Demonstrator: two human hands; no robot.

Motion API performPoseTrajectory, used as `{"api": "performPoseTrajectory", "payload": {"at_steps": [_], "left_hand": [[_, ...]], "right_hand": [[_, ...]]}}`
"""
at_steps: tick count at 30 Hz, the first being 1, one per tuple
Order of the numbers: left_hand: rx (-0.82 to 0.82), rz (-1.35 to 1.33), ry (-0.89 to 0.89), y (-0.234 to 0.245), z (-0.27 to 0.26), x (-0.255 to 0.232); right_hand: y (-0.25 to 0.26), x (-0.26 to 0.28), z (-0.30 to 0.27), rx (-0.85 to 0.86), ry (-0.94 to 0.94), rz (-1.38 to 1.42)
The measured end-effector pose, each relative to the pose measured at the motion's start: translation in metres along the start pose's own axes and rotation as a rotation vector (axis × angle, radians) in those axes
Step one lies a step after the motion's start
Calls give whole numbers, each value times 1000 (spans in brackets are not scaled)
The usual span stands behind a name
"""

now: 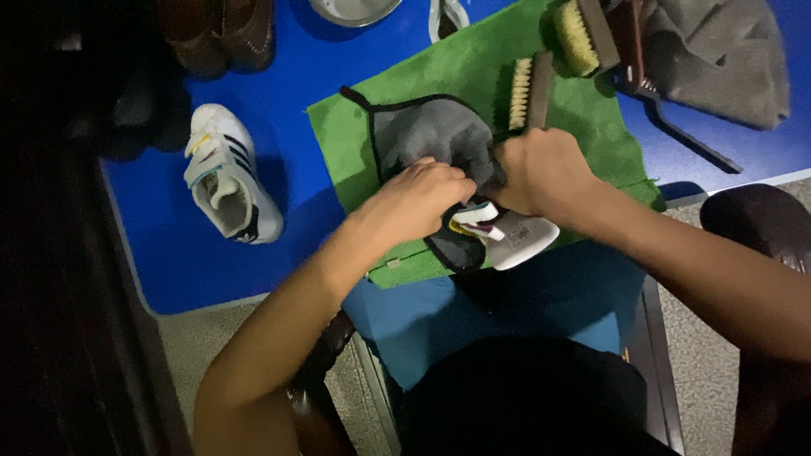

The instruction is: The person scrubs a white sneaker with a brush, then wipes it with a gray cloth and a yellow cloth. The person handles the shoe repeatedly, rotating it to clean different sides, and finishes by placing it on the table.

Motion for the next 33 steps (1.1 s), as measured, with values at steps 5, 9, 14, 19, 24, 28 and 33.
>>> {"api": "performPoseTrajectory", "payload": {"at_steps": [5,9,14,19,24,28,33], "left_hand": [[-153,-63,-26,3,-13,-3],[-141,-154,19,23,-13,-7],[15,-214,25,8,-8,-8],[34,-194,32,4,-1,-5],[11,-236,47,22,-4,-7],[-57,-197,69,15,-4,-6],[-150,-178,36,21,-12,-14]], "right_hand": [[2,1,3,-9,38,53],[-7,-7,9,20,32,22],[-6,-10,8,26,22,87],[-7,-8,6,18,29,82],[-4,-8,7,-1,17,90],[-2,-8,7,-47,57,180],[2,-8,5,-41,79,140]]}}
Point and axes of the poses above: each hand's wrist, its own z-axis towards the middle knuckle, its own y-axis out of the back of the hand, x = y × z, the point moved 7 cm from there along z, towards the middle knuckle, and after that the axes turned 15 degrees about z, right-handed, at the moved point
